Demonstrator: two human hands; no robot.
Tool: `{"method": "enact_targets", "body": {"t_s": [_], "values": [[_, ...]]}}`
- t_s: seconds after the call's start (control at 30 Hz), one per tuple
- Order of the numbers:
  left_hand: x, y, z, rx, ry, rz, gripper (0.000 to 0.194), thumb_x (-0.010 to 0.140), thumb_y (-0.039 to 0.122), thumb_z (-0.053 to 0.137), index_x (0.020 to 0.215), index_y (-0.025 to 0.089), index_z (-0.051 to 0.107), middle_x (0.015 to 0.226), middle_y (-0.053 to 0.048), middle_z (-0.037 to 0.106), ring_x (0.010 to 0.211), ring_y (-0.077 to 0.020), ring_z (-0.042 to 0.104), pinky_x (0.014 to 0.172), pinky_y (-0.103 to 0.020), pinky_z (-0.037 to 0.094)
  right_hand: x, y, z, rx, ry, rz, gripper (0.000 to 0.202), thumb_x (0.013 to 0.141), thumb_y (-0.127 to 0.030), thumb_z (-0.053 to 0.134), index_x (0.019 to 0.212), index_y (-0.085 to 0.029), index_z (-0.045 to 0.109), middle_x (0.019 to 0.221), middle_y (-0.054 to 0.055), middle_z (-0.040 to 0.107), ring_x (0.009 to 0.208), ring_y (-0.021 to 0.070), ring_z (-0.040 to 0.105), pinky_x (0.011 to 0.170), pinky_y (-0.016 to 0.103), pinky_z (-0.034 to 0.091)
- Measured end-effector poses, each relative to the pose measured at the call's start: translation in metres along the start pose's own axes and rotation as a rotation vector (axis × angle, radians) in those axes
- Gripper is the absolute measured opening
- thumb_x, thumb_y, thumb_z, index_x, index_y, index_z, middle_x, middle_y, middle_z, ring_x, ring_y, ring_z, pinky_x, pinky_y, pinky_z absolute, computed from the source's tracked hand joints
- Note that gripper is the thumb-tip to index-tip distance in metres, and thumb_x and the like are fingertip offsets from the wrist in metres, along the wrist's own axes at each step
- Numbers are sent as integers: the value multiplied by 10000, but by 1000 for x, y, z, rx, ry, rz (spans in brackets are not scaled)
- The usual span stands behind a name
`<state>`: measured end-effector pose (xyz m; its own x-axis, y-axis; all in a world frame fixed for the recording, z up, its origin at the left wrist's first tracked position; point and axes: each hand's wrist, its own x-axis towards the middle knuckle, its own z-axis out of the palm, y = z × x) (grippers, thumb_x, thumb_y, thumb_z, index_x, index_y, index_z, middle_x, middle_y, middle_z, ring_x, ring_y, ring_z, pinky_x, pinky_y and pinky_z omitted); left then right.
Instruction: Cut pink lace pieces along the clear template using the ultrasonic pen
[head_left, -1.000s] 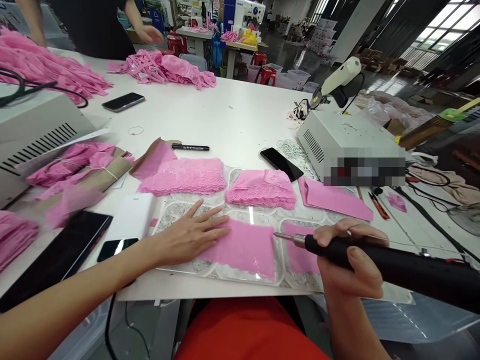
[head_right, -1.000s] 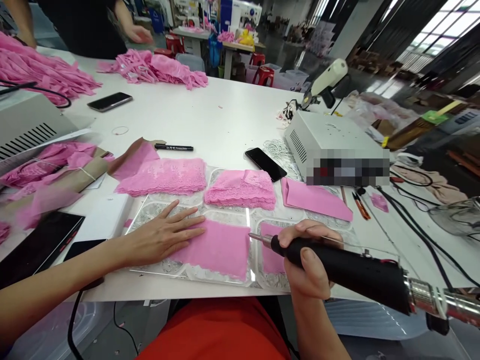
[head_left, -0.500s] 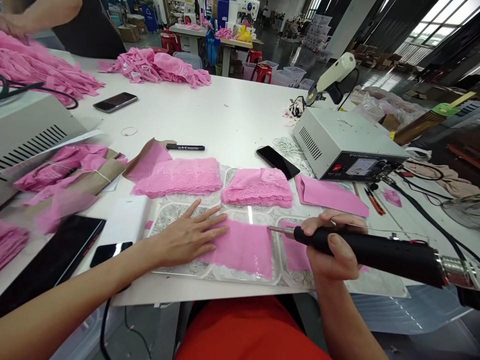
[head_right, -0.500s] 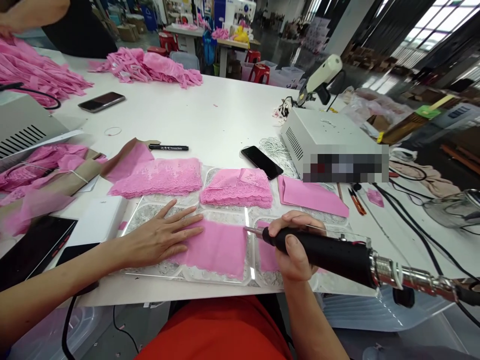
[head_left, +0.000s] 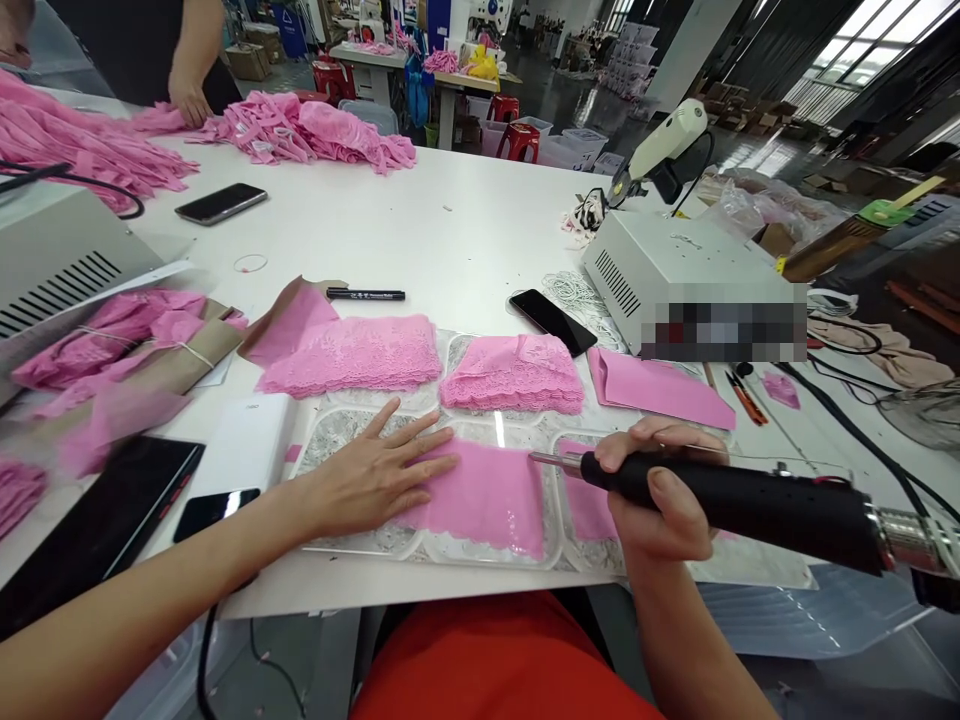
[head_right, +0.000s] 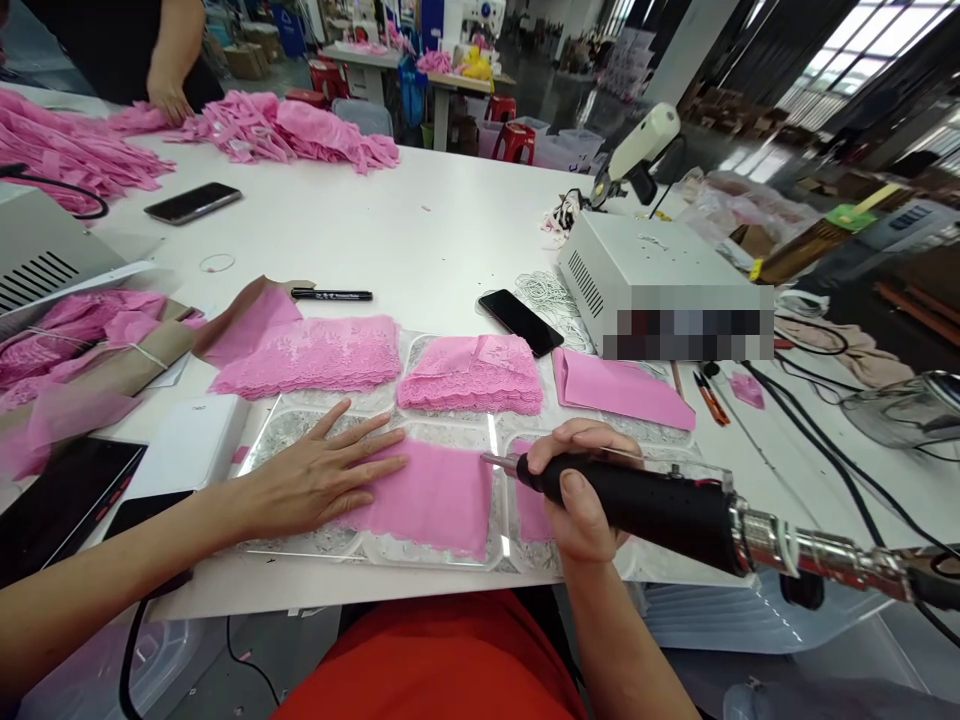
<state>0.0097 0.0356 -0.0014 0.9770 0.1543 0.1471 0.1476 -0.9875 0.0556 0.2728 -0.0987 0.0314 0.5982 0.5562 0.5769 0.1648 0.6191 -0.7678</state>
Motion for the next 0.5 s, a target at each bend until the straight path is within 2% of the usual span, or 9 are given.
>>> {"method": "enact_targets", "body": {"t_s": [0.33, 0.5], "values": [[2, 0, -2, -38, -54, -20, 432, 1004, 425, 369, 1418, 311, 414, 1520, -16, 371, 1442, -244, 256, 1184, -537, -21, 4, -2, -12, -21, 52, -17, 226, 638, -161, 519, 843, -188, 612, 818, -6, 604, 468, 126, 582, 480, 329, 475], [3, -4, -12, -105, -78, -60, 409, 1008, 305, 379, 1412, 268, 428, 1514, -41, 381, 1445, -248, 249, 1186, -548, 71, 5, -7, -2, -13, 85, 15, 249, 564, -170, 508, 783, -201, 621, 755, -16, 604, 424, 125, 532, 427, 324, 432]]}}
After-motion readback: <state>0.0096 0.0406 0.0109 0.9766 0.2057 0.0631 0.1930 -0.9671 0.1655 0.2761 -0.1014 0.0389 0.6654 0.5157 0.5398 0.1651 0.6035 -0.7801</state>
